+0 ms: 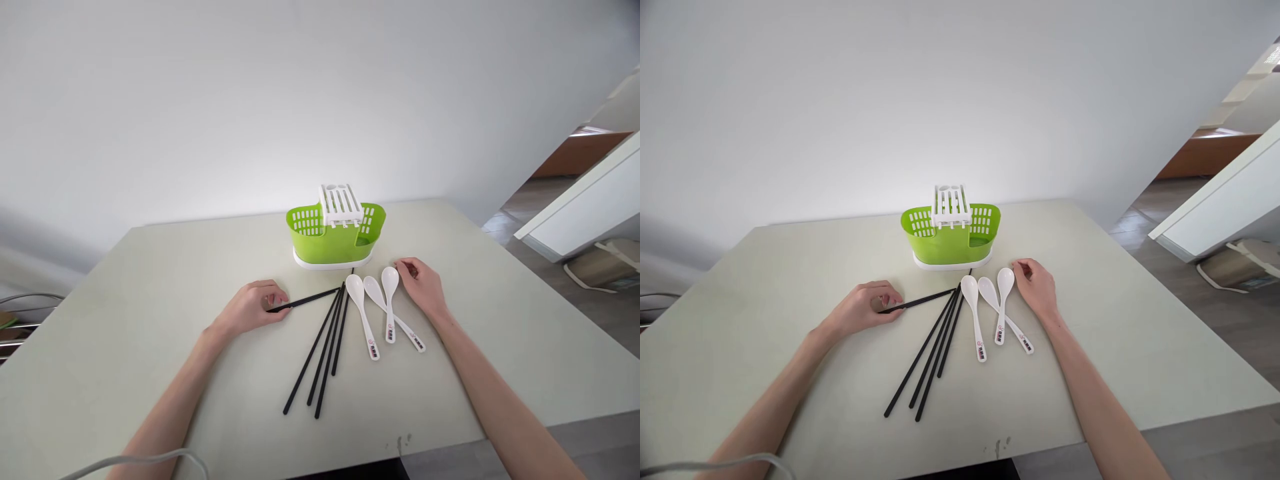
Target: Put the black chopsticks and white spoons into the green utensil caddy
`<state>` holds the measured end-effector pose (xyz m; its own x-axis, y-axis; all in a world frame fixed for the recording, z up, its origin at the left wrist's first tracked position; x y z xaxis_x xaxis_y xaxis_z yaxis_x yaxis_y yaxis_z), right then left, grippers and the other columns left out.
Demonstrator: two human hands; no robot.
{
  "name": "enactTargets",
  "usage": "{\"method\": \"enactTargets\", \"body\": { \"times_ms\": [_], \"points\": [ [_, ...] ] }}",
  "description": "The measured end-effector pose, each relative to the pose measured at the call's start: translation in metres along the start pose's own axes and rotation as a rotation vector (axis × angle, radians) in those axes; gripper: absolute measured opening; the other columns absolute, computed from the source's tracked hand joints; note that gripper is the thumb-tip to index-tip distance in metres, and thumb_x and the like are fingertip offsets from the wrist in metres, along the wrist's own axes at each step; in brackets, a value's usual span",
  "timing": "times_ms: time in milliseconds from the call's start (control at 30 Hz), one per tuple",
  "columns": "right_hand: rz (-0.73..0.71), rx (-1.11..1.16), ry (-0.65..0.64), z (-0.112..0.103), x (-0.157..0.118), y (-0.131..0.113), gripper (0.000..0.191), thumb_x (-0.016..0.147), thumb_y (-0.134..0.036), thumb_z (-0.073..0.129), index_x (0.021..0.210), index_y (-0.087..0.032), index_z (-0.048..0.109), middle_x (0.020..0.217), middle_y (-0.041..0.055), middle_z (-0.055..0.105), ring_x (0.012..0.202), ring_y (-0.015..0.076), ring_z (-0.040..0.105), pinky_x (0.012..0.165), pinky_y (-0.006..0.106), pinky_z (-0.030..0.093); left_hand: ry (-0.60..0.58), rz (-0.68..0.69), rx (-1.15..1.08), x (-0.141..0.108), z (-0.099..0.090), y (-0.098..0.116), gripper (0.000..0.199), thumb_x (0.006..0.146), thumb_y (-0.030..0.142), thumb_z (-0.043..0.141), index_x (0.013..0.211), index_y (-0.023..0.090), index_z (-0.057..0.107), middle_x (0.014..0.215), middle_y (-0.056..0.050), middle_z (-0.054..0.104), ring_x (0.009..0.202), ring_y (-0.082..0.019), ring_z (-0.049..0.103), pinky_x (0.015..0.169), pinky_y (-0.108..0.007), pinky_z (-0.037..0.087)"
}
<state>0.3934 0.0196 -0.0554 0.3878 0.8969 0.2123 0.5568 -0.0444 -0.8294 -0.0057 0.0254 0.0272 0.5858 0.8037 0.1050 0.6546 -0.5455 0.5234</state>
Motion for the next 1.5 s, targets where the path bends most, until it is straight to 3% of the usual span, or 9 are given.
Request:
{"method": "enactTargets", "body": {
  "times_ms": [267, 500, 633, 767, 867, 1000, 1200, 1267, 1500],
  "points": [
    [0.014, -0.015, -0.01, 0.0, 0.0, 0.001, 0.034, 0.091, -0.051, 0.057, 0.098, -0.023, 0.075, 0.101, 0.0072, 0.079, 0.087, 0.0237, 0.068, 0.087, 0.039, 0.049, 0.074, 0.06, 0.151, -0.003, 0.002, -0.001, 0.012, 0.088, 0.031, 0.067, 0.092, 0.021, 0.073, 0.082, -0.001, 0.068, 0.069, -0.014, 0.06, 0.067, -0.026, 0.049],
    [0.005, -0.032, -0.013, 0.001, 0.0, 0.001, 0.036, 0.092, -0.052, 0.056, 0.098, -0.022, 0.075, 0.101, 0.0085, 0.079, 0.087, 0.0243, 0.068, 0.086, 0.039, 0.049, 0.064, 0.114, 0.158, -0.005, -0.001, 0.008, 0.012, 0.085, 0.021, 0.063, 0.088, 0.02, 0.074, 0.078, -0.001, 0.068, 0.065, -0.013, 0.059, 0.064, -0.025, 0.047],
    [0.002, -0.032, -0.01, 0.0, -0.001, 0.002, 0.036, 0.092, -0.052, 0.056, 0.097, -0.023, 0.075, 0.101, 0.0078, 0.08, 0.085, 0.0236, 0.068, 0.085, 0.038, 0.049, 0.073, 0.111, 0.086, -0.005, -0.002, 0.007, 0.016, 0.09, 0.023, 0.063, 0.087, 0.022, 0.078, 0.079, -0.003, 0.074, 0.067, -0.015, 0.064, 0.065, -0.026, 0.047],
    [0.011, -0.027, -0.01, 0.0, -0.001, 0.001, 0.034, 0.092, -0.051, 0.058, 0.096, -0.023, 0.075, 0.101, 0.0072, 0.079, 0.086, 0.0234, 0.068, 0.087, 0.039, 0.049, 0.102, -0.016, -0.188, -0.005, -0.005, 0.004, 0.016, 0.091, 0.035, 0.072, 0.093, 0.024, 0.084, 0.086, -0.005, 0.081, 0.074, -0.019, 0.073, 0.069, -0.028, 0.054],
    [0.009, 0.005, 0.0, -0.001, -0.001, -0.001, 0.034, 0.091, -0.051, 0.059, 0.096, -0.022, 0.076, 0.1, 0.008, 0.079, 0.088, 0.024, 0.069, 0.088, 0.039, 0.05, 0.153, -0.152, -0.564, -0.004, -0.006, 0.003, 0.023, 0.087, 0.041, 0.079, 0.089, 0.019, 0.083, 0.084, -0.009, 0.081, 0.073, -0.023, 0.076, 0.071, -0.031, 0.061],
    [0.046, 0.113, 0.045, -0.005, -0.004, -0.005, 0.033, 0.092, -0.05, 0.061, 0.099, -0.021, 0.074, 0.096, 0.0086, 0.079, 0.089, 0.0246, 0.071, 0.088, 0.039, 0.052, 0.369, -0.238, -1.035, -0.003, -0.006, 0.004, 0.037, 0.083, 0.048, 0.084, 0.094, 0.014, 0.072, 0.091, -0.013, 0.081, 0.071, -0.023, 0.078, 0.073, -0.036, 0.064],
    [-0.101, 0.286, 0.068, -0.011, -0.024, -0.043, 0.03, 0.097, -0.05, 0.064, 0.102, -0.022, 0.072, 0.089, 0.0049, 0.075, 0.085, 0.0215, 0.069, 0.087, 0.038, 0.054, 0.443, -0.292, -1.381, 0.002, 0.019, 0.014, 0.036, 0.087, 0.039, 0.084, 0.098, 0.017, 0.058, 0.11, -0.017, 0.081, 0.095, -0.023, 0.08, 0.09, -0.034, 0.064],
    [-0.145, 0.393, -0.019, -0.008, -0.035, -0.059, 0.026, 0.098, -0.048, 0.065, 0.1, -0.023, 0.072, 0.086, 0.0034, 0.072, 0.08, 0.0192, 0.067, 0.08, 0.035, 0.054, 0.447, -0.311, -1.463, 0.003, 0.029, 0.017, 0.029, 0.091, 0.034, 0.08, 0.094, 0.016, 0.058, 0.113, -0.018, 0.08, 0.101, -0.023, 0.079, 0.094, -0.036, 0.063],
    [-0.203, 0.669, -0.572, 0.016, -0.079, -0.097, 0.02, 0.102, -0.042, 0.064, 0.103, -0.023, 0.07, 0.085, 0.0033, 0.069, 0.059, 0.0138, 0.062, 0.043, 0.025, 0.044, 0.406, -0.368, -1.636, 0.002, 0.053, 0.031, 0.016, 0.099, 0.026, 0.07, 0.093, 0.013, 0.064, 0.126, -0.018, 0.076, 0.115, -0.026, 0.075, 0.107, -0.04, 0.058]
  ]
}}
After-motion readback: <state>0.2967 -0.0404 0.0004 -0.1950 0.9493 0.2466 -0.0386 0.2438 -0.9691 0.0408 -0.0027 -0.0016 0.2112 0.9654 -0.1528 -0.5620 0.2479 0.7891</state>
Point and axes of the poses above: each hand's wrist, its own x-axis towards the middle knuckle, its own z-axis out of the palm, y = z × x, the point moved 4 cm from there along x, towards the middle knuckle
